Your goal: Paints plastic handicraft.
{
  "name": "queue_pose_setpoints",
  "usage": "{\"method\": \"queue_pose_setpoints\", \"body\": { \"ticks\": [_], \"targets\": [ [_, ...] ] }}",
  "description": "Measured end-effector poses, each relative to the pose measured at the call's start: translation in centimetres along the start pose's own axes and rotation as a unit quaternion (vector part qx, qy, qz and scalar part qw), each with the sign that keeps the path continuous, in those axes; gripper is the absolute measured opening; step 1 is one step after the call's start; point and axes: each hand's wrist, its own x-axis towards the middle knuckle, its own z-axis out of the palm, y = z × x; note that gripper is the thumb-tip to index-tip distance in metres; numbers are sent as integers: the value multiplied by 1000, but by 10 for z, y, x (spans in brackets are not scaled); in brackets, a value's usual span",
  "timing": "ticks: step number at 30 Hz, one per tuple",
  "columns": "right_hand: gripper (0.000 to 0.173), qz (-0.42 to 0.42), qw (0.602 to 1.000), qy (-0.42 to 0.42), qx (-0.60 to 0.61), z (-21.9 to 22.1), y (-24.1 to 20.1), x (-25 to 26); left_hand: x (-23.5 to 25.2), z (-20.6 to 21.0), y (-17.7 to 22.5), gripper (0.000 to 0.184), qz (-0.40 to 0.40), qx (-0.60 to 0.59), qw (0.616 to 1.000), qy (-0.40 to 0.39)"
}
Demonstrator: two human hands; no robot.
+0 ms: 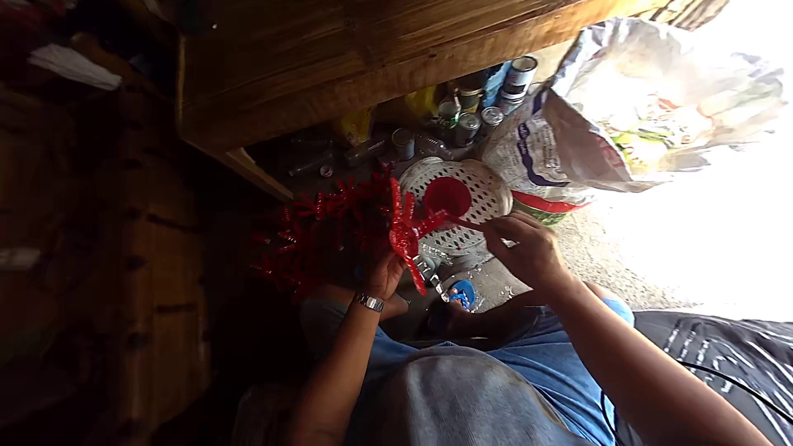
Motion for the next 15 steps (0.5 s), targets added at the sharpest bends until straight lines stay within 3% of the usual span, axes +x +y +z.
{"method": "queue_pose_setpoints", "body": {
  "ticks": [10,15],
  "targets": [
    [25,7,1000,-2,-21,-1,5,4,-2,10,0,33,-10,7,1000,11],
    [20,4,999,22,-30,-10,-2,4,-1,7,-4,20,-2,28,1000,7]
  ]
}}
